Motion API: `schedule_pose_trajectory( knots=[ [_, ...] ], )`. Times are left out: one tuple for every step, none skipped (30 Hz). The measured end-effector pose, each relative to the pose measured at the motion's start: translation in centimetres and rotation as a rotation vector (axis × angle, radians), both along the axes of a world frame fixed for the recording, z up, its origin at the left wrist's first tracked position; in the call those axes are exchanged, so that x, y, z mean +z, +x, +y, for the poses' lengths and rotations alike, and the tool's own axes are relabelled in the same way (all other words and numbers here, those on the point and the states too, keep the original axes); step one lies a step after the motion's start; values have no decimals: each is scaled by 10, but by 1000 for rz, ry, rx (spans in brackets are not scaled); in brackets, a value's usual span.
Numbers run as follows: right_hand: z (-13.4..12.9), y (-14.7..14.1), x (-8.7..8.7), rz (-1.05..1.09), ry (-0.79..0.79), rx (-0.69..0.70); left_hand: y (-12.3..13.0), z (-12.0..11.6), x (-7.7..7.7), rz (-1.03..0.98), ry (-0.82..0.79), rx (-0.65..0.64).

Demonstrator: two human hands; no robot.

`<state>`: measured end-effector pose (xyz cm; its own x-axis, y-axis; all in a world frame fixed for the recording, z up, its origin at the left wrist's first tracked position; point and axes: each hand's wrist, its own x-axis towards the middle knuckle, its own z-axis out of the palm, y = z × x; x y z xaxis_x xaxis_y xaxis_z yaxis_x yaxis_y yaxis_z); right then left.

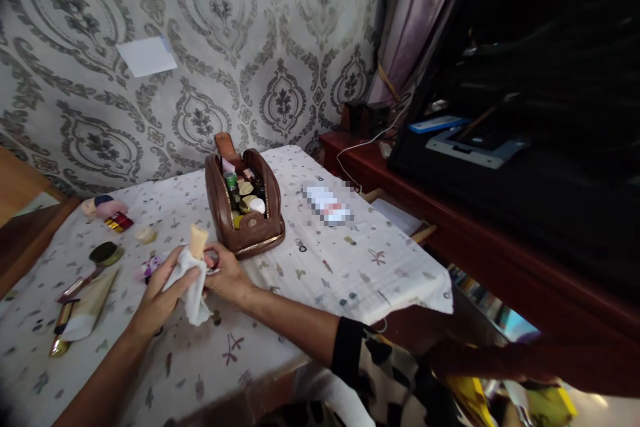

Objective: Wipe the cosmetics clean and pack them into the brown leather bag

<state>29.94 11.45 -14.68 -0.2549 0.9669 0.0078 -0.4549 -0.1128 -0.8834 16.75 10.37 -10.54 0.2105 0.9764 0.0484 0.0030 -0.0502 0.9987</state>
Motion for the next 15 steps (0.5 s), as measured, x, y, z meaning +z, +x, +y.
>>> schedule_pose_trajectory(
  knots=[
    [0,1,1,-1,12,23,0,1,-1,32,-4,-42],
    [0,2,2,-2,20,67,-1,2,-1,59,11,-54],
    [-1,3,4,-8,26,122,-2,2,0,88,50,-31],
    [-2,4,5,-25,33,182,-2,3,1,108,112,27],
    [-3,5,7,-47,44,232,-3,4,3,130,174,79],
    [-4,7,10,-79,60,272,-4,5,4,155,222,114],
    [-5,9,12,-112,81,285,-5,6,6,181,258,132],
    [-6,12,15,-144,105,277,-6,7,7,208,288,137],
    [-7,14,18,-165,126,244,-6,8,8,233,313,136],
    [-8,17,21,-170,145,190,-6,9,8,259,335,127],
    [-8,19,24,-160,164,119,-7,10,8,286,353,109],
    [-8,21,26,-141,184,44,-7,10,8,314,363,83],
    [-8,23,29,-116,207,-30,-7,11,7,339,365,49],
    [-8,25,31,-95,229,-90,-8,11,6,359,358,8],
    [-8,26,33,-83,249,-134,-8,12,5,372,349,-30]
  ],
)
